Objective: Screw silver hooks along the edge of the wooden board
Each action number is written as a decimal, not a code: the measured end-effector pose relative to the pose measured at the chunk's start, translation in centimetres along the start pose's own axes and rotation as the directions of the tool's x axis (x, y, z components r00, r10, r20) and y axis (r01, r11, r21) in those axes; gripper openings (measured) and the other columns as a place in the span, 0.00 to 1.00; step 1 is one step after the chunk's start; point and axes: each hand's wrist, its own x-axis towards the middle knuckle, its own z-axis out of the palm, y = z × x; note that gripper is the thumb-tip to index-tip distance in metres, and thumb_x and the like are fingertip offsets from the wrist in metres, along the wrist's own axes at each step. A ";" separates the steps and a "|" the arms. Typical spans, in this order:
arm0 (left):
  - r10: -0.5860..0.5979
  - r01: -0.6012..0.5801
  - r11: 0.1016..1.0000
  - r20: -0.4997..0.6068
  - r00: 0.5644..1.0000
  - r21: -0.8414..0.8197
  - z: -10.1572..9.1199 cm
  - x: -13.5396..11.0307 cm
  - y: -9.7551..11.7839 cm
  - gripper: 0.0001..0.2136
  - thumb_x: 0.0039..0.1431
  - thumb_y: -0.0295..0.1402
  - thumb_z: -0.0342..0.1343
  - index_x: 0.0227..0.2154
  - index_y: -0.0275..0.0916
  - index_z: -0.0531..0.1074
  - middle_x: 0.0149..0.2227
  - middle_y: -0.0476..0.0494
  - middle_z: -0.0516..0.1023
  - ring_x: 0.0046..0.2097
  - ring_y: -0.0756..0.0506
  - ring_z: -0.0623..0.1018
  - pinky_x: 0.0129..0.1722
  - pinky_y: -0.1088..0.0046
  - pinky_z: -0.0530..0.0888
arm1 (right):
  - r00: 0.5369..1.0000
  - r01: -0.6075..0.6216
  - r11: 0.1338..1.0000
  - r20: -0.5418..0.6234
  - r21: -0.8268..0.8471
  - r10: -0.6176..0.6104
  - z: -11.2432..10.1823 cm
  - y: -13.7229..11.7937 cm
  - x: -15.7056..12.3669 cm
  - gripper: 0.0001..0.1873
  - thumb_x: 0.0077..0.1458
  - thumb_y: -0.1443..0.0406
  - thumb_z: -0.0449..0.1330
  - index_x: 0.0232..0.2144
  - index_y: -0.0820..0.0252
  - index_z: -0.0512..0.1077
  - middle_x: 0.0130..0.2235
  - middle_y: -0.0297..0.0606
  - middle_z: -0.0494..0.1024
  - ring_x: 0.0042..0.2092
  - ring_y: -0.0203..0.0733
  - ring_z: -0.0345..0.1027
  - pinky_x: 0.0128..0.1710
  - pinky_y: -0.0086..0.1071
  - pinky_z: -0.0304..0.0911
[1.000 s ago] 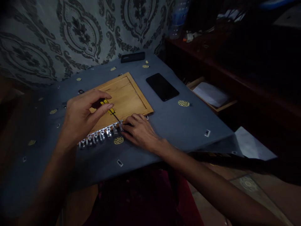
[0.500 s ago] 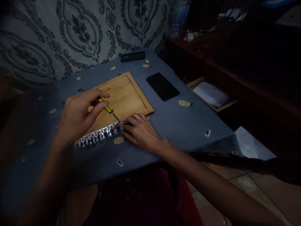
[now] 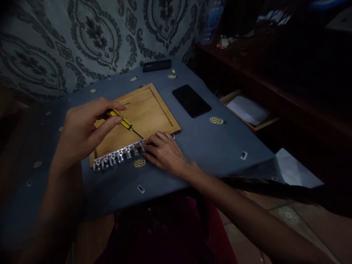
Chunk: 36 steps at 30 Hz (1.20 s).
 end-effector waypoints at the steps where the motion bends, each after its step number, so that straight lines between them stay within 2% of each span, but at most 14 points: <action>1: -0.030 0.030 0.999 -0.023 0.999 0.013 -0.2 -0.1 0.0 0.07 0.69 0.34 0.54 0.45 0.42 0.75 0.42 0.46 0.82 0.40 0.46 0.80 0.44 0.69 0.76 | 1.000 -0.003 1.000 0.006 0.002 0.003 0.0 0.0 0.0 0.11 0.67 0.61 0.58 0.40 0.60 0.79 0.40 0.41 0.79 0.43 0.46 0.66 0.43 0.40 0.61; 4: -0.087 0.088 0.995 -0.037 0.996 0.043 -0.5 -0.1 -0.1 0.06 0.68 0.37 0.56 0.43 0.45 0.75 0.39 0.48 0.82 0.37 0.46 0.80 0.41 0.68 0.76 | 1.000 -0.004 1.000 0.011 0.002 0.004 -0.1 0.0 0.0 0.12 0.67 0.61 0.58 0.41 0.61 0.80 0.40 0.42 0.79 0.43 0.47 0.65 0.43 0.40 0.60; 9: -0.096 0.095 0.992 0.009 0.995 0.077 0.2 0.0 -0.1 0.08 0.68 0.40 0.56 0.40 0.43 0.75 0.34 0.47 0.80 0.34 0.46 0.79 0.36 0.68 0.73 | 0.999 -0.024 1.000 0.021 0.010 0.024 -0.1 -0.1 0.0 0.11 0.67 0.61 0.58 0.41 0.58 0.80 0.41 0.41 0.79 0.44 0.47 0.66 0.42 0.40 0.61; 22: -0.068 0.065 0.997 0.062 0.996 0.045 0.5 0.1 -0.1 0.06 0.68 0.36 0.56 0.39 0.40 0.74 0.35 0.46 0.80 0.36 0.46 0.79 0.37 0.71 0.73 | 0.999 -0.026 1.000 0.026 0.017 0.026 -0.2 -0.1 0.1 0.12 0.67 0.62 0.58 0.41 0.59 0.80 0.40 0.43 0.79 0.44 0.47 0.66 0.42 0.42 0.61; 36: -0.048 0.045 0.998 0.056 0.997 0.050 0.4 -0.1 0.1 0.06 0.68 0.36 0.55 0.39 0.41 0.73 0.34 0.47 0.79 0.35 0.46 0.78 0.36 0.72 0.72 | 1.000 -0.019 1.000 0.012 0.007 0.019 -0.1 0.0 0.0 0.10 0.67 0.62 0.58 0.40 0.59 0.79 0.40 0.41 0.79 0.44 0.47 0.66 0.42 0.39 0.60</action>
